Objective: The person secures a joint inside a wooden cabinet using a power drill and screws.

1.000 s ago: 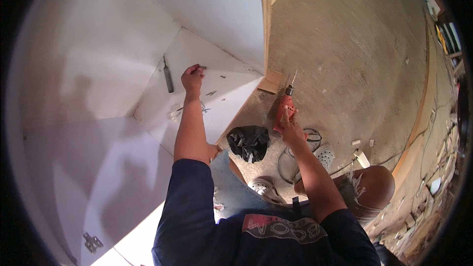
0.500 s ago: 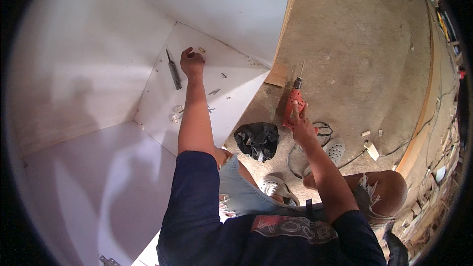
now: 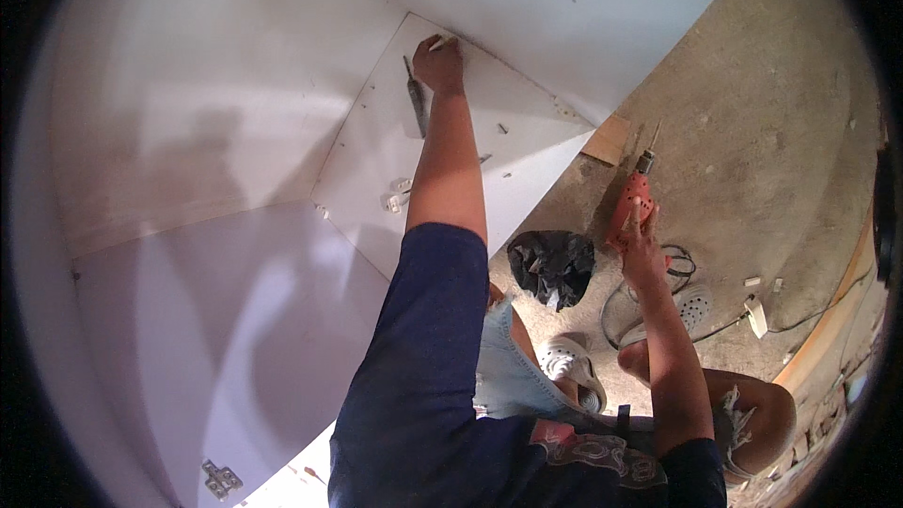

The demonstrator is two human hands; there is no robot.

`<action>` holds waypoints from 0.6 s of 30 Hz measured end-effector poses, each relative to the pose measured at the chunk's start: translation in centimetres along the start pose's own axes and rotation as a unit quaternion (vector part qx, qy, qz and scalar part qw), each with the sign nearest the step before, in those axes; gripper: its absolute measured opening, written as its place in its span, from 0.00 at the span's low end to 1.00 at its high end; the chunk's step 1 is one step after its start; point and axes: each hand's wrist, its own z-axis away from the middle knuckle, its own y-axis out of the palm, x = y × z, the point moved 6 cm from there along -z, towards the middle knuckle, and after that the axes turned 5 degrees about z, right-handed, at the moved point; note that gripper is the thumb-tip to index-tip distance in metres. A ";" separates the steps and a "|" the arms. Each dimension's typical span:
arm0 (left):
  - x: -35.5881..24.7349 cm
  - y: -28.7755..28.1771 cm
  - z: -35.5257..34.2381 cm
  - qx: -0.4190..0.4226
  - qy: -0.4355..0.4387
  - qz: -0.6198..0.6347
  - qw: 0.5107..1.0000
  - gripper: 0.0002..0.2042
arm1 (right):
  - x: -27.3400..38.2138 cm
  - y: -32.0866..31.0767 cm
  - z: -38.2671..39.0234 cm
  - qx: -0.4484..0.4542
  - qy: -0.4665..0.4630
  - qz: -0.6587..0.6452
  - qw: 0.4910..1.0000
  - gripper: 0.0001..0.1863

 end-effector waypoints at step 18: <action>2.3 1.2 -1.0 0.064 -0.107 0.138 0.983 0.15 | 0.1 0.1 0.1 0.047 0.011 0.052 0.997 0.60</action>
